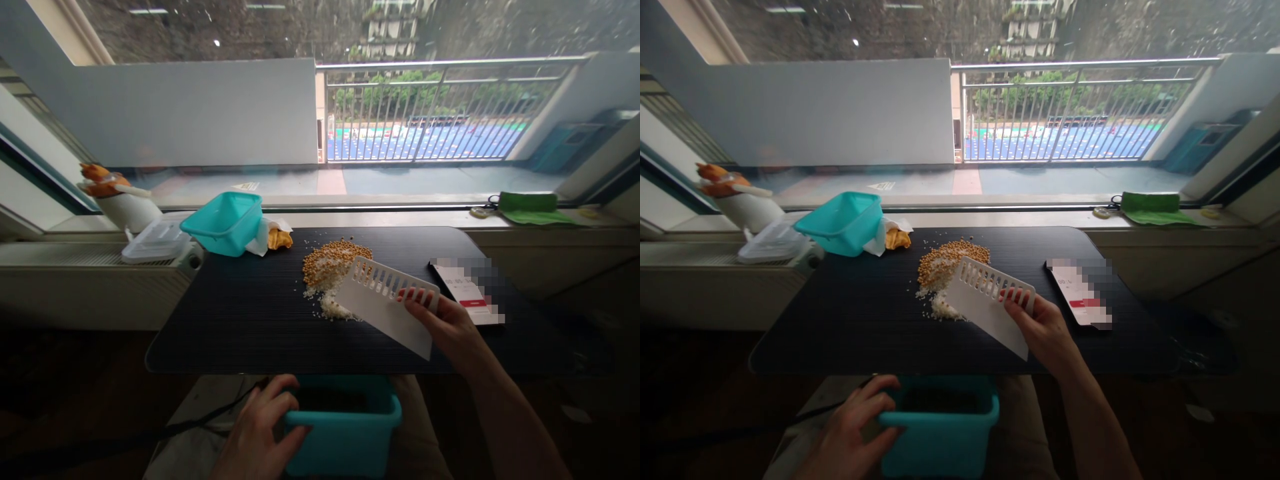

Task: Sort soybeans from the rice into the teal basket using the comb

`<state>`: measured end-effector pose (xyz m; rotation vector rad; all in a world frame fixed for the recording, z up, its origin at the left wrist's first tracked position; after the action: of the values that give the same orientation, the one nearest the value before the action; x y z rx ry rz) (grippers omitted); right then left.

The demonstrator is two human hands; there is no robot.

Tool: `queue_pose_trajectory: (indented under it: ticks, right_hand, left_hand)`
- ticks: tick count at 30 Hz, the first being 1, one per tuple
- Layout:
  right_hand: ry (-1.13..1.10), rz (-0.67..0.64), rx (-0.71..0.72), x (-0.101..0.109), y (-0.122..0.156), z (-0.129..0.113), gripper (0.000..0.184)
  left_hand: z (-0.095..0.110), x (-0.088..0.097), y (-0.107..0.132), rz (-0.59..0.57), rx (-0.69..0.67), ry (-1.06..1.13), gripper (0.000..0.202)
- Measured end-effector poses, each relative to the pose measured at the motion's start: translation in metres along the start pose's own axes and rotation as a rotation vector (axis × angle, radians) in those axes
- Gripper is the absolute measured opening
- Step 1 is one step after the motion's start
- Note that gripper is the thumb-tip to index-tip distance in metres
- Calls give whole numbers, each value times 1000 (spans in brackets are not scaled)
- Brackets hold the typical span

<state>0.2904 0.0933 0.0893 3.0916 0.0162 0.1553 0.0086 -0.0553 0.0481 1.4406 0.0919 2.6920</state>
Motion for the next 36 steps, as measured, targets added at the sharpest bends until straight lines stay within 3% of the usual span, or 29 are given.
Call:
queue_pose_trajectory:
  ticks: [22,28,36]
  right_hand:
    - [16,-63,-13,-6,-4,-4,42]
    - [6,-44,20,-1,3,-5,34]
    - [34,-59,6,0,6,-6,40]
  left_hand:
    - [1,2,1,3,1,12,6]
    - [1,2,1,-3,10,13,5]
    - [1,1,1,10,17,34,5]
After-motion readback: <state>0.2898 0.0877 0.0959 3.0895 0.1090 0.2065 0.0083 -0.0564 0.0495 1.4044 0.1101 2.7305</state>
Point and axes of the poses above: each hand's wrist, its own y-axis away from the middle knuckle, its own x-axis out of the back of the hand, z = x × y, the point moved 3 cm from there along -y, towards the middle knuckle
